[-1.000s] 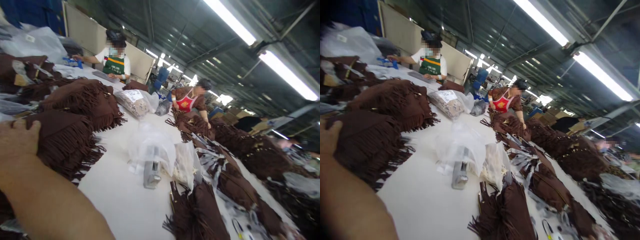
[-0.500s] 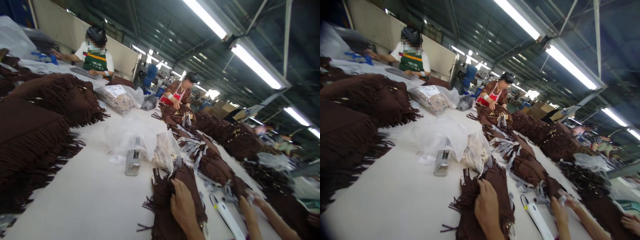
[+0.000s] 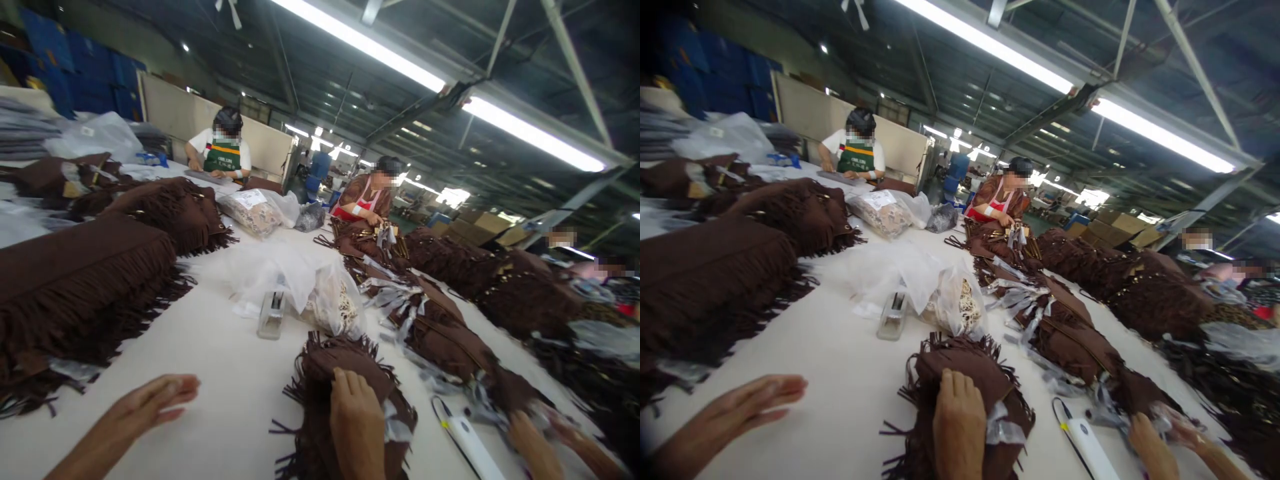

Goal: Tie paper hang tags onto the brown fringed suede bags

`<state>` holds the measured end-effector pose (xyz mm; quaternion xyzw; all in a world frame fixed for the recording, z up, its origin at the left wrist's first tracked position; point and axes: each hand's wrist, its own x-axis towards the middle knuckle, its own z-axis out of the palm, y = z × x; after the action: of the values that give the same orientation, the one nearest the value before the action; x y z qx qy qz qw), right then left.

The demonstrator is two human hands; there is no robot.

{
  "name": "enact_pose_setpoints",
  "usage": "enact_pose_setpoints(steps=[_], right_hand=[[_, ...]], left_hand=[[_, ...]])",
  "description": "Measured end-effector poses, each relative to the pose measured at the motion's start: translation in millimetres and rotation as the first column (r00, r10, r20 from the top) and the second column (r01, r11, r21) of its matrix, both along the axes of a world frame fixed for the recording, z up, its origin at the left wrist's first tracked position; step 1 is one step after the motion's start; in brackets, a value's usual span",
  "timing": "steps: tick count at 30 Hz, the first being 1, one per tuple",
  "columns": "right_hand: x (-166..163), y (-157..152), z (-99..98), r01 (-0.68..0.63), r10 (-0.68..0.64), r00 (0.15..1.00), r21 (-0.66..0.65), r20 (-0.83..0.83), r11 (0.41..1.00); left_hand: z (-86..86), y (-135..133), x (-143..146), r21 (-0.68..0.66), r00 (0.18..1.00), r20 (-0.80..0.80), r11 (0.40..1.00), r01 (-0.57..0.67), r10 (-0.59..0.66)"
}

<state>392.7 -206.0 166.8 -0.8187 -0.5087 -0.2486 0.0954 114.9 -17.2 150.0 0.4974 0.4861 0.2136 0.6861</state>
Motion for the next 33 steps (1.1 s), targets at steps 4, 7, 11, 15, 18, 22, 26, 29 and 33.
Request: enact_pose_setpoints(steps=[4,7,11,15,18,22,26,29,33], right_hand=[[-82,30,-14.9,-0.175,0.183,0.977,0.078,-0.111,0.982],[-148,47,-38.0,-0.426,0.476,0.828,0.219,-0.297,0.878],[-149,49,-61.4,-0.553,0.602,0.617,0.265,-0.506,0.79],[-92,56,-79.1,-0.383,0.392,0.773,0.126,-0.499,0.915],[-92,63,-106.2,-0.513,0.462,0.759,0.015,-0.459,0.858],[-146,79,-151.9,-0.71,0.669,0.664,-0.002,-0.333,0.704],[-170,125,-165.9,-0.738,0.702,0.664,-0.072,-0.257,0.671],[-151,175,-155.9,-0.773,0.737,0.634,-0.169,-0.235,0.611],[-123,228,-141.0,-0.757,0.733,0.648,-0.282,-0.208,0.589]], left_hand=[[-17.2,-33,15,-0.462,0.875,0.482,0.836,0.298,-0.046],[-28.5,-50,11,-0.495,0.814,0.573,0.833,0.25,0.096],[-48.9,-51,-18,-0.511,0.877,0.402,0.859,-0.025,0.264],[-44.8,-39,-72,-0.411,0.898,0.372,0.909,-0.067,0.234],[-29.5,-27,-121,-0.32,0.904,0.371,0.943,-0.092,0.214],[-30.8,-13,-169,-0.444,0.799,0.316,0.824,-0.352,0.512],[-51.4,-15,-179,-0.638,0.663,0.246,0.633,-0.438,0.707],[-55.6,-25,-172,-0.636,0.697,0.29,0.676,-0.372,0.656],[-50.7,-34,-169,-0.648,0.806,0.364,0.749,-0.14,0.466]])
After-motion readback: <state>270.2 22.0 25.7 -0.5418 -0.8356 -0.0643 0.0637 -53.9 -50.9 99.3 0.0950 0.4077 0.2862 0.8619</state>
